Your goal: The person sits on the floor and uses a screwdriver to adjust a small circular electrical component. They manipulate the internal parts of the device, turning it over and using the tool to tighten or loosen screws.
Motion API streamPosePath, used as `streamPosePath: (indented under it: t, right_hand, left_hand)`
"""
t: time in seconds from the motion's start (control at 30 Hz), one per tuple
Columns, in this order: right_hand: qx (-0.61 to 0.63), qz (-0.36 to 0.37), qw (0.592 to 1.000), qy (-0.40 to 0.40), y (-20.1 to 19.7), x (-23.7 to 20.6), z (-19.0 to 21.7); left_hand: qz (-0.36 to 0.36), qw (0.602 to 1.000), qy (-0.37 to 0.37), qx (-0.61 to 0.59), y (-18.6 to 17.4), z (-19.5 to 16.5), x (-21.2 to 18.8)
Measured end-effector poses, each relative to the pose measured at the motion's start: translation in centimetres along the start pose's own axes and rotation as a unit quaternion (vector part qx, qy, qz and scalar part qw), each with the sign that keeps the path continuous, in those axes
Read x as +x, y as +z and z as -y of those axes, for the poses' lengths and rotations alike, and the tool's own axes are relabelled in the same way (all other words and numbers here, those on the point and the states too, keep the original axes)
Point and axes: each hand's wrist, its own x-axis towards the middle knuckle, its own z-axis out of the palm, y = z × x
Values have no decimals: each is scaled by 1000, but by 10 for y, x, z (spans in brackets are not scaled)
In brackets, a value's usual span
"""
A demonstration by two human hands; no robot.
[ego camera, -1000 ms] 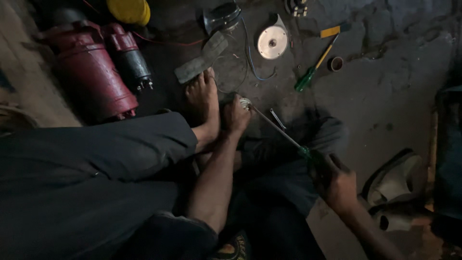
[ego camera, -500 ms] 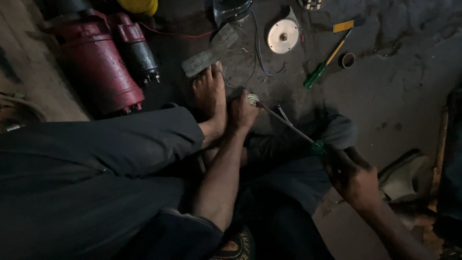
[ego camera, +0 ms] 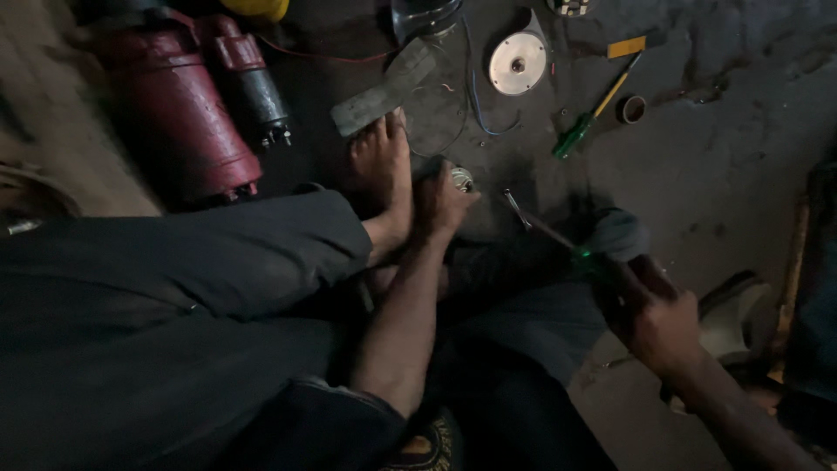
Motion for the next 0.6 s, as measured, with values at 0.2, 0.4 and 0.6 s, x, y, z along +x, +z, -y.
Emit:
streamPosePath:
  t: [0.2, 0.4, 0.6]
  right_hand:
    - [-18, -2, 1000, 24, 18, -11, -5]
    - [17, -12, 1000, -6, 34, -27, -25]
    - [-9, 53, 998, 26, 59, -37, -41]
  left_hand:
    - [23, 999, -20, 29, 19, 9, -1]
    - [-42, 998, 56, 3, 37, 20, -7]
    - [14, 999, 25, -13, 53, 31, -13]
